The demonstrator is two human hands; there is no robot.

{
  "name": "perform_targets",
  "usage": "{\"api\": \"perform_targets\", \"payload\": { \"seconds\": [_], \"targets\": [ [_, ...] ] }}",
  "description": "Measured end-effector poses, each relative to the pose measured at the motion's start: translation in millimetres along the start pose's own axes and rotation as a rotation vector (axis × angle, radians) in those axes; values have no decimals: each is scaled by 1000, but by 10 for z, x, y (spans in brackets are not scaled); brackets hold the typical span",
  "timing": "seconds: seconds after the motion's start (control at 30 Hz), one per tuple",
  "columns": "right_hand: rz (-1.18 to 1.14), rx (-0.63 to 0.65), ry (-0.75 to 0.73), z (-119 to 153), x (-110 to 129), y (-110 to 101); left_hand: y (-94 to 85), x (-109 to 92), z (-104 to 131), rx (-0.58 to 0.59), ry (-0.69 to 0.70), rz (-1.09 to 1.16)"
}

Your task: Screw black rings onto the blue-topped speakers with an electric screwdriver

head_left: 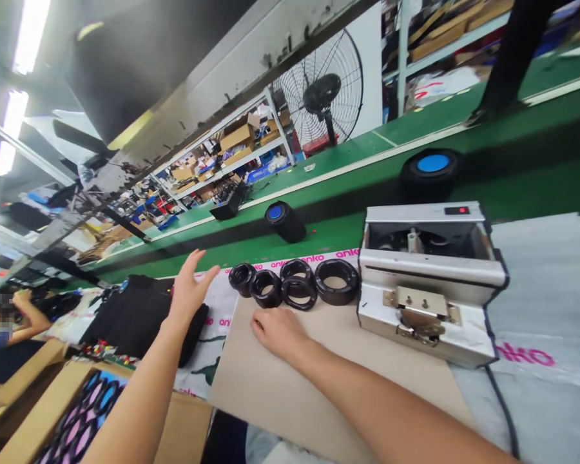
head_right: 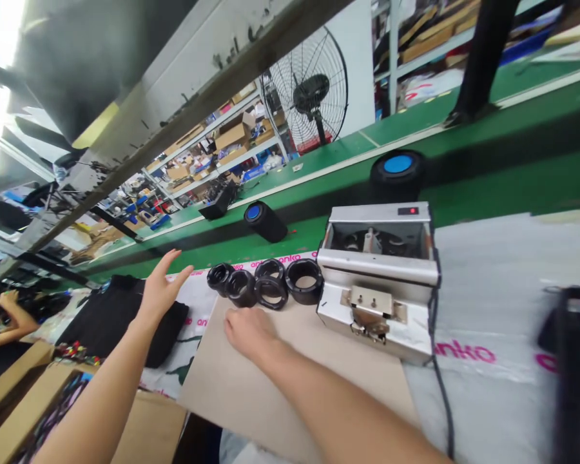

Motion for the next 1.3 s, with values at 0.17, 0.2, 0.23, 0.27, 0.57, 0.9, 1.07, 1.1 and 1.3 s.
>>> {"api": "perform_targets", "payload": {
  "seconds": [0.17, 0.2, 0.23, 0.27, 0.57, 0.9, 1.07, 1.1, 1.3],
  "targets": [
    [20, -15, 8, -24, -17, 36, 706, -929, -696, 134, 184, 335],
    [26, -17, 5, -29, -21, 45, 846, -1086, -832, 146, 187, 395],
    [34, -22, 0, -34, -24, 52, 979, -1222, -956, 156, 178, 453],
    [42, -27, -4, -38, -27, 57, 1101, -1336, -1062, 165, 163, 508],
    [119, -72, -29, -82, -85, 110, 735, -1358, -1050, -141, 104, 853],
    [264, -117, -129, -2, 7, 119, -765, -46, 729, -958, 438, 891],
    [434, -264, -135, 465, 71, -150, 15, 199, 1358, -579, 263, 691],
    [491, -337, -114, 563, 72, -253, 160, 177, 1467, -548, 246, 699],
    [786, -524, -145, 614, 18, -528, 628, -106, 1719, -217, 88, 972]
  ]
}}
Point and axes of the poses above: each hand's wrist, its own z-axis away from the middle knuckle, its own y-axis out of the palm, x = y × z, the point moved 6 cm from there along -z, towards the middle knuckle, and after that the axes turned 10 degrees about -z, right-handed, at the moved point
